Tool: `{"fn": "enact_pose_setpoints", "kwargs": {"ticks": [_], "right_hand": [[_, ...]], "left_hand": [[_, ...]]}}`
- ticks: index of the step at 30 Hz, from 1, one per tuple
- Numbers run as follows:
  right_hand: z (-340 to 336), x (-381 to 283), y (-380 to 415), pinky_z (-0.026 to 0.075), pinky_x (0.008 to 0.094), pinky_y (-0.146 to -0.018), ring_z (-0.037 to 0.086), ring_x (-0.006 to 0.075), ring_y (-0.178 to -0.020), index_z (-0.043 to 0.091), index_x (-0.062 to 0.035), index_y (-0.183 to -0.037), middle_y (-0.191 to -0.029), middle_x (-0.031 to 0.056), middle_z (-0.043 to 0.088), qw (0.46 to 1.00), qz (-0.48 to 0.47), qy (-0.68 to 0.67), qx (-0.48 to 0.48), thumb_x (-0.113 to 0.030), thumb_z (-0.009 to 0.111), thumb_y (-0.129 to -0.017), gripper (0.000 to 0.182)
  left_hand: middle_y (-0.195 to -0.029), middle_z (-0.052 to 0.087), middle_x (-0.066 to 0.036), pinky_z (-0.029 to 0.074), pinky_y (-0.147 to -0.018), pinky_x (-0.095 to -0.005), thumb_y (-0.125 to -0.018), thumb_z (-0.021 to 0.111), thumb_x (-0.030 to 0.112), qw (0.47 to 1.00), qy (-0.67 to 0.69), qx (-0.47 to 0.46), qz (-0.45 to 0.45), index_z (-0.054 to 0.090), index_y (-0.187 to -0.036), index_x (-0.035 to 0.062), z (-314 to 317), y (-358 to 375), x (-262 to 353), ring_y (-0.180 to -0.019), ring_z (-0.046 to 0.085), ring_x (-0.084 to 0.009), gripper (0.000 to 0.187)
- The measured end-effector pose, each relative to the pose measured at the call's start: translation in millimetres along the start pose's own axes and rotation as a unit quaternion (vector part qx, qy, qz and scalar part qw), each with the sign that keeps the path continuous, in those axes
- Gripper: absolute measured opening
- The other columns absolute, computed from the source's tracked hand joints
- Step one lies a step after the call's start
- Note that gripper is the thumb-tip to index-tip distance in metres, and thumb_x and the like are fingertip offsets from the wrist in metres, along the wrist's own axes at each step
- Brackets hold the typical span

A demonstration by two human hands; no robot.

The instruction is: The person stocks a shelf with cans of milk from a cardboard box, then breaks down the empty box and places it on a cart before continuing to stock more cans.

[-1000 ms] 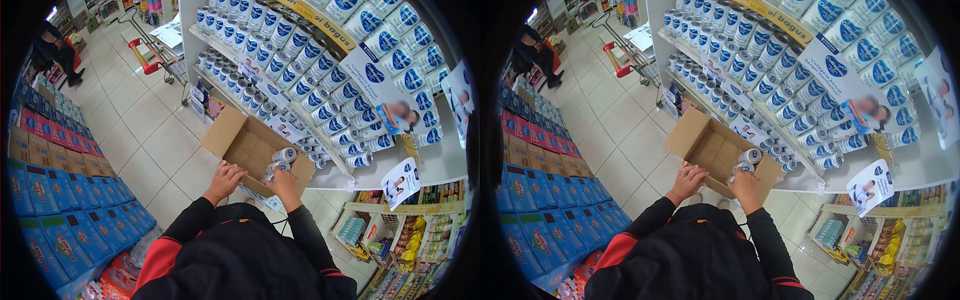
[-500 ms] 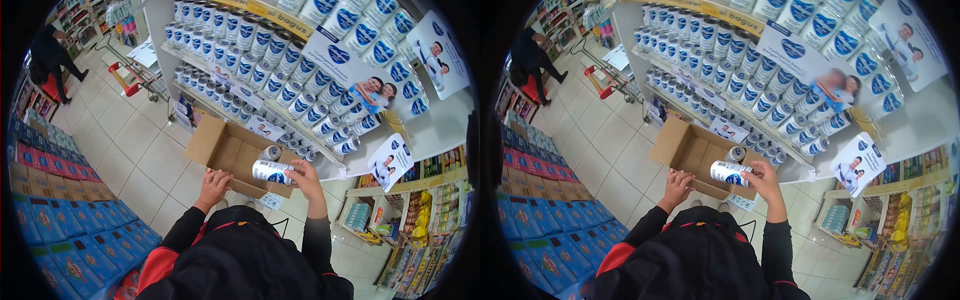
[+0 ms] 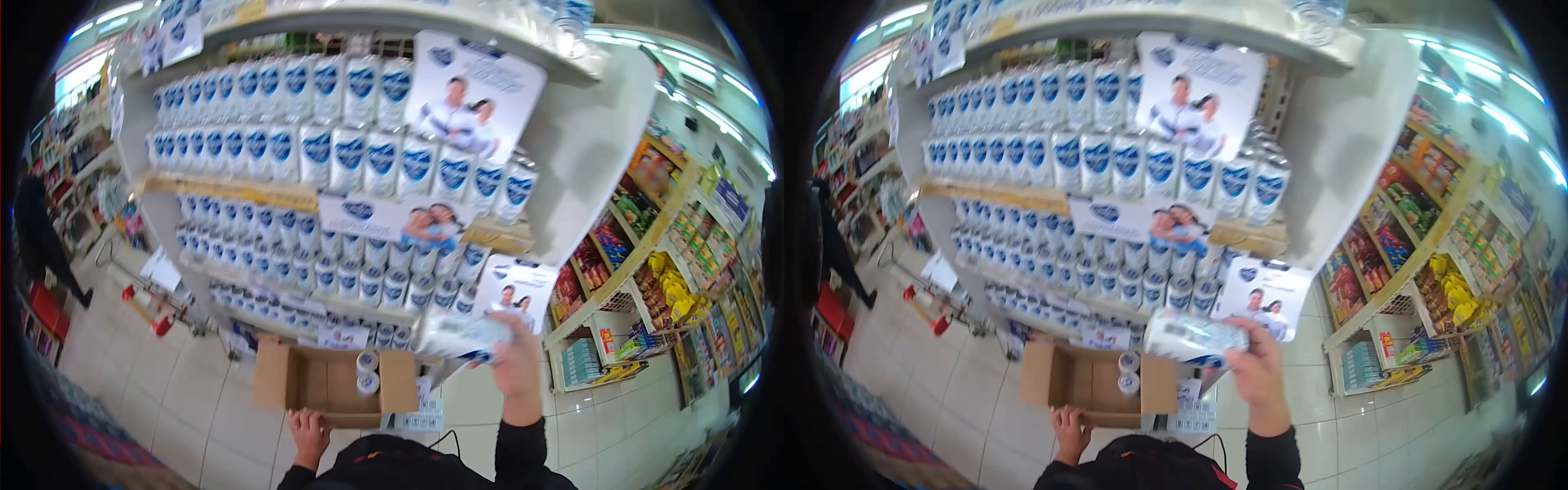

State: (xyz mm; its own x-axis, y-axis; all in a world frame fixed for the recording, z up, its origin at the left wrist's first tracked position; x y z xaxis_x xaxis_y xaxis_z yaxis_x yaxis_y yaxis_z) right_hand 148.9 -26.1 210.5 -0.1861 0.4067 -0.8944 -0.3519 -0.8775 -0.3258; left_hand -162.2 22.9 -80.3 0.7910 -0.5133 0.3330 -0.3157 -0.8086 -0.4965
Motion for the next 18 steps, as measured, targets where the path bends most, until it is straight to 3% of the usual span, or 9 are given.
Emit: {"fn": "enact_pose_setpoints", "kwargs": {"ticks": [1,2,4,6,8,9,10,12,18], "right_hand": [[-0.6,-23.9,-8.4,0.053,0.0345,-0.052,0.057,0.0263,-0.085,0.042,0.0028,-0.11,-0.103,0.0148,0.051,0.995,-0.061,-0.002,0.077,-0.022,0.06,-0.073,0.048],[-9.0,-50.8,-17.2,0.052,0.0329,-0.051,0.058,0.0275,-0.084,0.04,0.0025,-0.111,-0.104,0.0162,0.051,0.99,-0.134,0.018,0.047,-0.026,0.059,-0.074,0.051],[-6.9,-95.8,-41.6,0.05,0.031,-0.052,0.058,0.0256,-0.081,0.037,0.0015,-0.113,-0.102,0.0172,0.051,0.951,-0.28,0.042,0.123,-0.028,0.052,-0.08,0.046],[-8.3,-129.7,-73.7,0.049,0.028,-0.054,0.056,0.021,-0.075,0.038,-0.0022,-0.114,-0.1,0.0148,0.051,0.902,-0.374,0.143,0.161,-0.02,0.047,-0.085,0.035],[-7.2,-147.9,-115.4,0.046,0.0245,-0.055,0.054,0.0154,-0.067,0.042,-0.0014,-0.109,-0.093,0.0117,0.051,0.865,-0.408,0.226,0.185,-0.011,0.055,-0.08,0.033],[-15.8,-154.4,-140.2,0.044,0.0295,-0.061,0.054,0.0187,-0.07,0.047,-0.0017,-0.104,-0.089,0.0122,0.052,0.762,-0.456,0.409,0.21,-0.014,0.058,-0.077,0.031],[-13.8,-157.7,-160.2,0.044,0.0322,-0.065,0.053,0.0237,-0.074,0.049,-0.0024,-0.103,-0.089,0.0133,0.052,0.739,-0.446,0.465,0.198,-0.016,0.059,-0.075,0.032],[-10.3,-159.3,-199.9,0.044,0.0378,-0.068,0.053,0.0322,-0.077,0.048,-0.0043,-0.102,-0.087,0.017,0.052,0.682,-0.445,0.552,0.178,-0.019,0.059,-0.073,0.035],[-23.0,-155.4,-322.1,0.046,0.0431,-0.068,0.056,0.0378,-0.079,0.045,0.0009,-0.1,-0.089,0.0259,0.052,0.695,-0.358,0.599,0.174,-0.022,0.06,-0.071,0.04]], "left_hand": [[-0.092,0.047,-0.009,0.024,-0.095,-0.0515,-0.055,0.069,0.025,1.0,-0.012,0.002,-0.014,0.051,-0.088,0.0115,-3.4,-2.4,5.4,-0.095,0.042,-0.0299,0.04],[-0.092,0.047,-0.009,0.024,-0.095,-0.0515,-0.055,0.069,0.025,1.0,-0.011,0.01,0.0,0.051,-0.088,0.0115,0.7,-2.5,3.8,-0.095,0.042,-0.0299,0.04],[-0.094,0.046,-0.012,0.025,-0.092,-0.0514,-0.05,0.072,0.022,1.0,-0.027,0.012,0.003,0.048,-0.088,0.0078,11.0,-1.3,-1.5,-0.098,0.039,-0.0338,0.047],[-0.093,0.046,-0.011,0.026,-0.09,-0.0498,-0.048,0.073,0.023,0.998,-0.065,0.011,0.005,0.048,-0.087,0.0082,13.0,-1.0,-1.4,-0.098,0.039,-0.0334,0.049],[-0.093,0.046,-0.011,0.027,-0.088,-0.0482,-0.046,0.073,0.025,0.994,-0.105,0.007,0.004,0.048,-0.085,0.0087,9.4,-1.5,-0.2,-0.097,0.039,-0.0329,0.05],[-0.096,0.047,-0.011,0.029,-0.086,-0.0473,-0.056,0.068,0.021,0.995,-0.08,-0.045,-0.033,0.049,-0.09,0.0094,7.4,-3.0,-0.1,-0.098,0.04,-0.0327,0.041],[-0.099,0.048,-0.012,0.031,-0.083,-0.0464,-0.066,0.062,0.018,0.991,-0.055,-0.098,-0.071,0.05,-0.095,0.0101,7.3,-4.2,-0.5,-0.098,0.042,-0.0325,0.032],[-0.097,0.048,-0.012,0.031,-0.082,-0.0455,-0.066,0.062,0.021,0.991,-0.083,-0.095,-0.051,0.051,-0.094,0.0103,8.3,-5.5,-2.7,-0.096,0.042,-0.0318,0.032],[-0.107,0.042,-0.016,0.029,-0.086,-0.0489,-0.067,0.059,0.028,0.975,-0.148,-0.148,-0.078,0.046,-0.103,0.0054,33.0,8.9,-26.7,-0.1,0.037,-0.0364,0.045]]}}
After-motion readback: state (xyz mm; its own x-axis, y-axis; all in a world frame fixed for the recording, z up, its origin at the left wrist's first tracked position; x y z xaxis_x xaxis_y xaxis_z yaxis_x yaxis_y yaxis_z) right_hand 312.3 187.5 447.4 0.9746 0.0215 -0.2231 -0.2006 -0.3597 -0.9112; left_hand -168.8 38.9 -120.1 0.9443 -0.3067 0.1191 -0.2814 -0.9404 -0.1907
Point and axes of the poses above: each hand's wrist, its own y-axis away from the middle knuckle, its own z-axis out of the palm, x = y × z, the point moved 1 cm from there along -y, towards the middle knuckle
